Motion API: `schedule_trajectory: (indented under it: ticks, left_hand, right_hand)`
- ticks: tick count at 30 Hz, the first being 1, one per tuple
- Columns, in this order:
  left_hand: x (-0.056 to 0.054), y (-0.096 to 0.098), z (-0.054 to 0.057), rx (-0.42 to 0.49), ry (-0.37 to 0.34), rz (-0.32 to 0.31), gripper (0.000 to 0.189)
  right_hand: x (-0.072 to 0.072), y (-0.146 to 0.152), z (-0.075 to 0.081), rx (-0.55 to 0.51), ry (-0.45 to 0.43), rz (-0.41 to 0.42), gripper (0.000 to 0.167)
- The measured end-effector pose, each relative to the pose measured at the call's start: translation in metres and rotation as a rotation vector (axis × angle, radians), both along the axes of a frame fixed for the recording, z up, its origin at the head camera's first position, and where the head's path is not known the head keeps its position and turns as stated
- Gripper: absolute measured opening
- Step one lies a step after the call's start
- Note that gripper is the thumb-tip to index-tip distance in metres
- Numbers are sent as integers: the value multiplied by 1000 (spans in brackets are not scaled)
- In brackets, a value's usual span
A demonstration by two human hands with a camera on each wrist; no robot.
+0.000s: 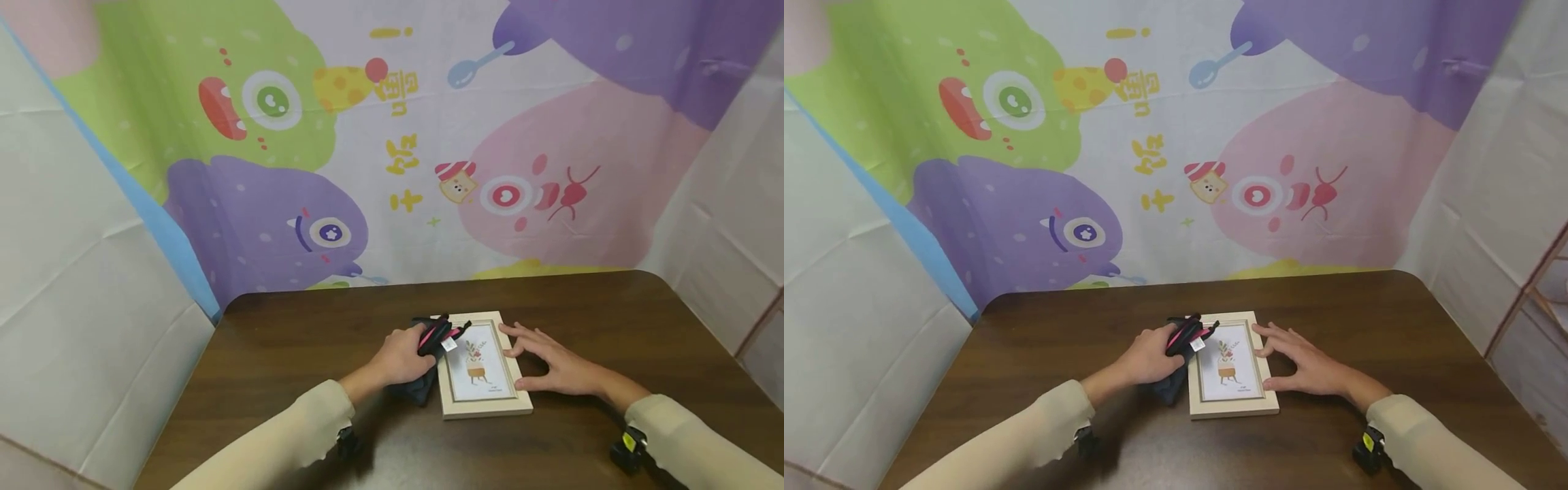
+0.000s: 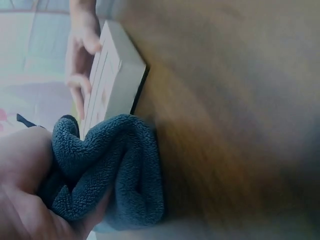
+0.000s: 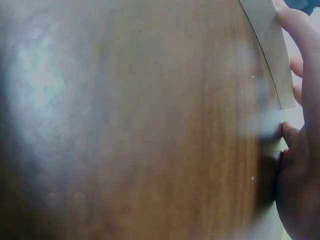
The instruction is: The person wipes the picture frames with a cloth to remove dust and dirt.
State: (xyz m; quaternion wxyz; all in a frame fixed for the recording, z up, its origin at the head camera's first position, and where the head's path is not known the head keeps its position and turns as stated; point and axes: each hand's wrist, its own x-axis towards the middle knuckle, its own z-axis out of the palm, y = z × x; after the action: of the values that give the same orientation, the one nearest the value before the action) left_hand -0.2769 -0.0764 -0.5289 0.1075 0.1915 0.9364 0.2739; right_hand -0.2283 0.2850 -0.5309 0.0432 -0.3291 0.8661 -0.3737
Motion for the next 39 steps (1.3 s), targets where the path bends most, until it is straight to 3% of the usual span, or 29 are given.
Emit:
schedule_trajectory:
  ticks: [2,6,7,11,23,28,32,35,39]
  left_hand:
    - [16,1,17,12,-26,-13,63]
    - [43,-1,40,30,-57,-39,60]
    - [52,-1,51,30,-81,-34,61]
    - [70,1,63,21,-121,-36,57]
    - [99,-1,63,49,-145,-73,31]
    - [105,0,68,30,-174,-100,35]
    - [98,1,63,22,-169,-124,40]
    - [85,-1,40,-1,-117,-172,37]
    - [72,-1,21,-31,-83,-198,36]
  right_hand:
    - [0,0,1,2,0,-3,33]
    - [-1,0,0,4,-2,-2,32]
    - [-1,0,0,5,-2,-1,32]
    - [-1,1,-2,11,5,-1,32]
    - [-2,1,-4,1,8,-2,32]
    - [-2,0,-3,4,20,-1,32]
    - [-2,0,-3,3,17,2,32]
    - [-2,0,-2,1,13,3,33]
    - [-1,0,-2,0,16,5,33]
